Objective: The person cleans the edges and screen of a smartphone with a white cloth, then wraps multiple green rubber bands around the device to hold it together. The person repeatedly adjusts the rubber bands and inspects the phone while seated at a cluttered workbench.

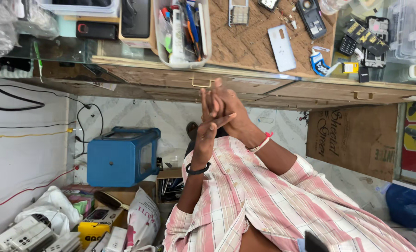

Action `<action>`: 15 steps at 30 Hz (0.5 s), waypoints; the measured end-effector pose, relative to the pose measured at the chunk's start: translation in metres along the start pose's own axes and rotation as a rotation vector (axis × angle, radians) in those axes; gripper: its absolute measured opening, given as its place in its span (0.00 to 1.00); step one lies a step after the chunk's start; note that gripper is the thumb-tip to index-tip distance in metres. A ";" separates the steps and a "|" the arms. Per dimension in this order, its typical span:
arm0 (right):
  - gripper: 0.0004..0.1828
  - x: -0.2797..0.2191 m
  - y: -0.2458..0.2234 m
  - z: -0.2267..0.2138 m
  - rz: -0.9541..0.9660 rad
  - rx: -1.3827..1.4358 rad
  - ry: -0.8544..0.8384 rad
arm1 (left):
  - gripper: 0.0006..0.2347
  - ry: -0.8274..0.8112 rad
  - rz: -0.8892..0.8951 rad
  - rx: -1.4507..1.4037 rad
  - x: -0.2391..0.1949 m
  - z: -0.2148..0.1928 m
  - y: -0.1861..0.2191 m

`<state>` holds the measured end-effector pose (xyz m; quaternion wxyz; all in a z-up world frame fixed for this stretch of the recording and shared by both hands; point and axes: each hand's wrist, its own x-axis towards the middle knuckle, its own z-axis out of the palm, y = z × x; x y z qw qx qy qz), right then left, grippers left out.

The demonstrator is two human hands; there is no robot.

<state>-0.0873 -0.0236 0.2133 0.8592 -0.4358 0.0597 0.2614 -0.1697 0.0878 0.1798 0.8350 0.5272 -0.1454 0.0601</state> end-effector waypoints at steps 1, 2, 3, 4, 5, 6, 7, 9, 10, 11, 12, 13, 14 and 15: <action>0.27 0.002 -0.003 0.001 -0.022 0.012 -0.028 | 0.22 -0.018 0.022 0.093 0.006 -0.004 0.009; 0.24 0.004 -0.005 0.005 -0.041 0.025 -0.067 | 0.22 -0.014 0.006 0.110 0.011 -0.008 0.018; 0.22 0.007 -0.006 0.009 -0.060 0.039 -0.105 | 0.22 -0.009 -0.011 0.127 0.015 -0.012 0.028; 0.21 0.011 -0.009 0.014 -0.028 0.047 -0.100 | 0.23 -0.007 -0.021 0.147 0.021 -0.016 0.036; 0.20 0.015 -0.011 0.018 0.004 0.055 -0.095 | 0.23 -0.021 0.001 0.193 0.025 -0.020 0.043; 0.20 0.018 -0.012 0.021 0.036 0.061 -0.083 | 0.23 -0.036 0.019 0.235 0.028 -0.023 0.047; 0.18 0.021 -0.014 0.022 0.040 0.088 -0.132 | 0.24 -0.051 0.037 0.277 0.031 -0.025 0.049; 0.15 0.026 -0.015 0.024 0.057 0.142 -0.217 | 0.23 0.012 0.027 0.275 0.032 -0.028 0.049; 0.12 0.029 -0.016 0.025 0.041 0.063 -0.220 | 0.23 0.042 0.023 0.279 0.033 -0.030 0.048; 0.09 0.032 -0.017 0.026 0.024 -0.016 -0.223 | 0.23 0.066 0.000 0.253 0.033 -0.031 0.047; 0.06 0.036 -0.016 0.028 0.002 -0.090 -0.227 | 0.23 0.085 -0.021 0.233 0.033 -0.034 0.045; 0.08 0.040 -0.016 0.029 -0.009 -0.076 -0.233 | 0.23 0.103 -0.041 0.212 0.033 -0.037 0.042; 0.10 0.039 -0.013 0.029 -0.015 -0.063 -0.230 | 0.24 0.120 -0.083 0.188 0.030 -0.039 0.038; 0.12 0.038 -0.011 0.028 -0.021 -0.049 -0.228 | 0.25 0.136 -0.125 0.164 0.027 -0.040 0.035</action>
